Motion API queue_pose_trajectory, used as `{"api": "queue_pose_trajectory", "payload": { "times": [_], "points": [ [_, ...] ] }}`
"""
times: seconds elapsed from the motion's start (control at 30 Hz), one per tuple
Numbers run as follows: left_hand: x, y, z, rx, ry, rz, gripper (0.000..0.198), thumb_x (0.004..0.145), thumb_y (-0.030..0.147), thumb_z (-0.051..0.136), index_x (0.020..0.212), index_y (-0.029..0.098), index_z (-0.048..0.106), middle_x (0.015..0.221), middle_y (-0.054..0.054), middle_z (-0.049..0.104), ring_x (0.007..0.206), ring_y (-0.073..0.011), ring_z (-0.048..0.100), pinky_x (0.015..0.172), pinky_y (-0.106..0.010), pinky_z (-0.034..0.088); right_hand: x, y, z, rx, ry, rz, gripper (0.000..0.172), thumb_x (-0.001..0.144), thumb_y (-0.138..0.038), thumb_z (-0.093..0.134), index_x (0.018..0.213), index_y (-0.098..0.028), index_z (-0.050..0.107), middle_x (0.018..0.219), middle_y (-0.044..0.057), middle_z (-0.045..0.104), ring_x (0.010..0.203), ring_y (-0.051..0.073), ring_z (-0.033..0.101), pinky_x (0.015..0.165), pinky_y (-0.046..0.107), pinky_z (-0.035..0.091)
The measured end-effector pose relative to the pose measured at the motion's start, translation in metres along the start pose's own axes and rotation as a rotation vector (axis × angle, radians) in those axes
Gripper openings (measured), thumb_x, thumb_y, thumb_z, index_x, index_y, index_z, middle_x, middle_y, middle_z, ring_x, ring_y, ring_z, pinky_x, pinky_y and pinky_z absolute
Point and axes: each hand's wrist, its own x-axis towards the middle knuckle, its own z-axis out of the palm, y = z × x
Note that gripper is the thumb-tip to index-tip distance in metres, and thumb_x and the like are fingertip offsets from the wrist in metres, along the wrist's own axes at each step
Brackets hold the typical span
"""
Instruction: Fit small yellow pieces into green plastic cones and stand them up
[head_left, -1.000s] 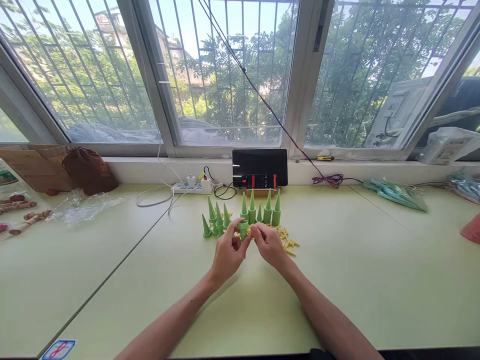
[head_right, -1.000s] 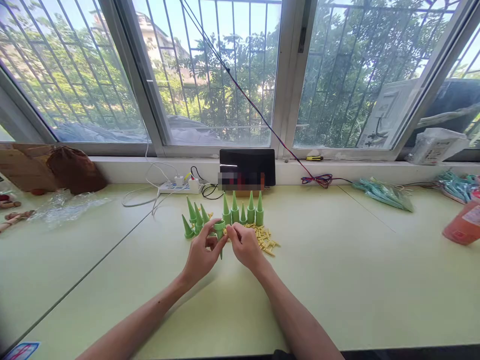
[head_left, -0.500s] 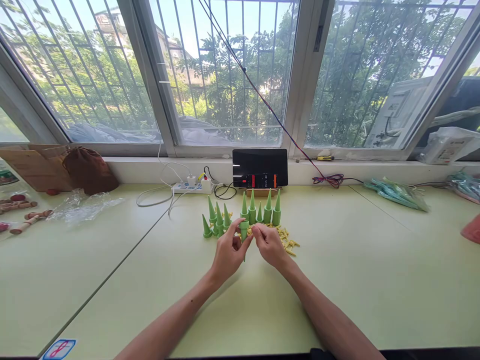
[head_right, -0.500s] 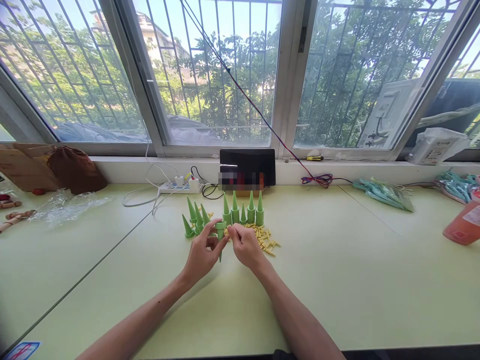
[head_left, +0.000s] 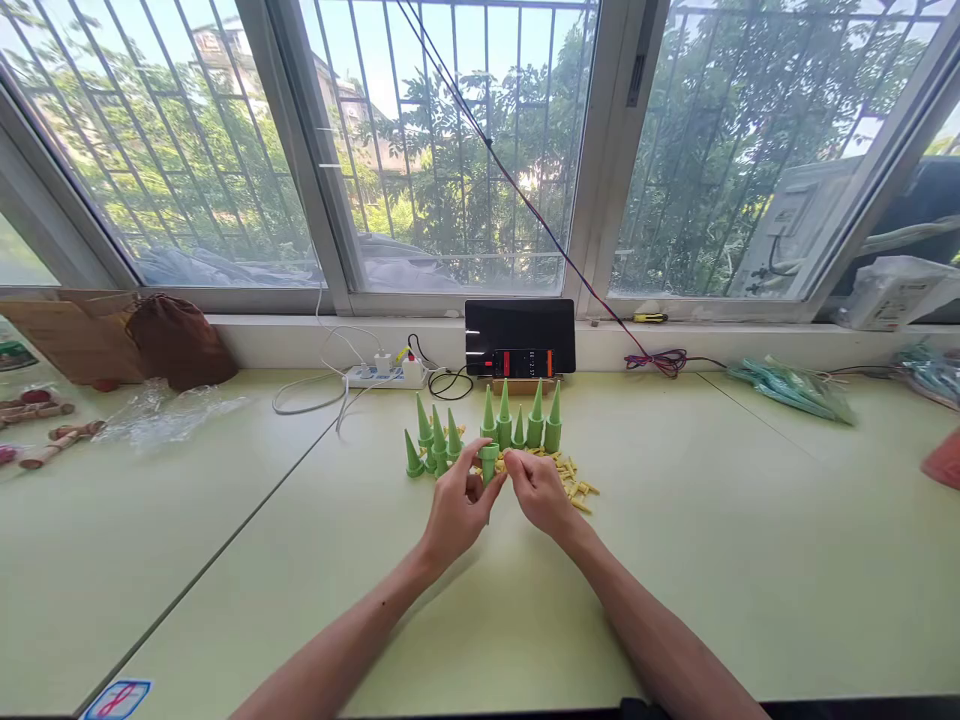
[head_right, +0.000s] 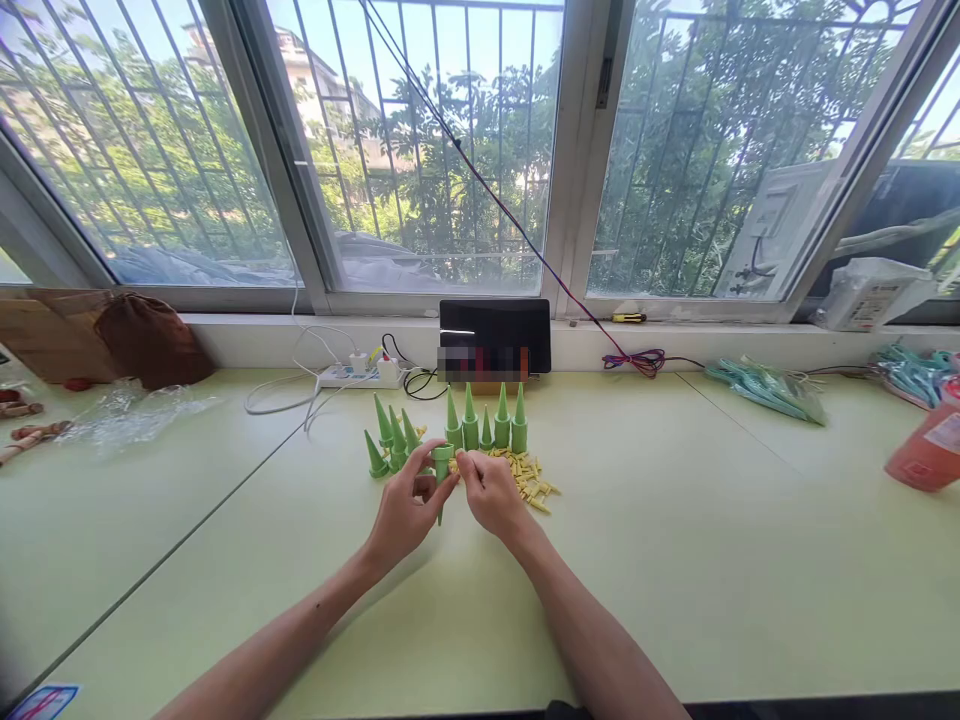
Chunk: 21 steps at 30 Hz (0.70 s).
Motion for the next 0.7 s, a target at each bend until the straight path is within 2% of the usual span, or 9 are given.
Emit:
{"api": "queue_pose_trajectory", "payload": {
  "times": [0.5, 0.7],
  "points": [
    [0.0001, -0.0005, 0.0003, 0.012, 0.011, 0.026, 0.041, 0.089, 0.035, 0.057, 0.126, 0.022, 0.045, 0.072, 0.006, 0.044, 0.044, -0.0033, 0.033, 0.046, -0.018, 0.033, 0.0, -0.0013, 0.0001, 0.015, 0.001, 0.013, 0.046, 0.099, -0.044, 0.036, 0.061, -0.02, 0.029, 0.056, -0.005, 0.03, 0.052, 0.009, 0.026, 0.05, 0.026, 0.021],
    [0.0006, 0.0005, -0.0001, -0.029, 0.031, 0.009, 0.041, 0.088, 0.036, 0.057, 0.125, 0.021, 0.047, 0.075, 0.005, 0.044, 0.043, -0.0025, 0.034, 0.044, -0.017, 0.033, -0.0005, -0.0044, -0.0001, 0.01, -0.029, 0.027, 0.044, 0.098, -0.046, 0.035, 0.064, -0.02, 0.037, 0.058, -0.004, 0.038, 0.053, 0.01, 0.032, 0.051, 0.025, 0.026]
  ]
}}
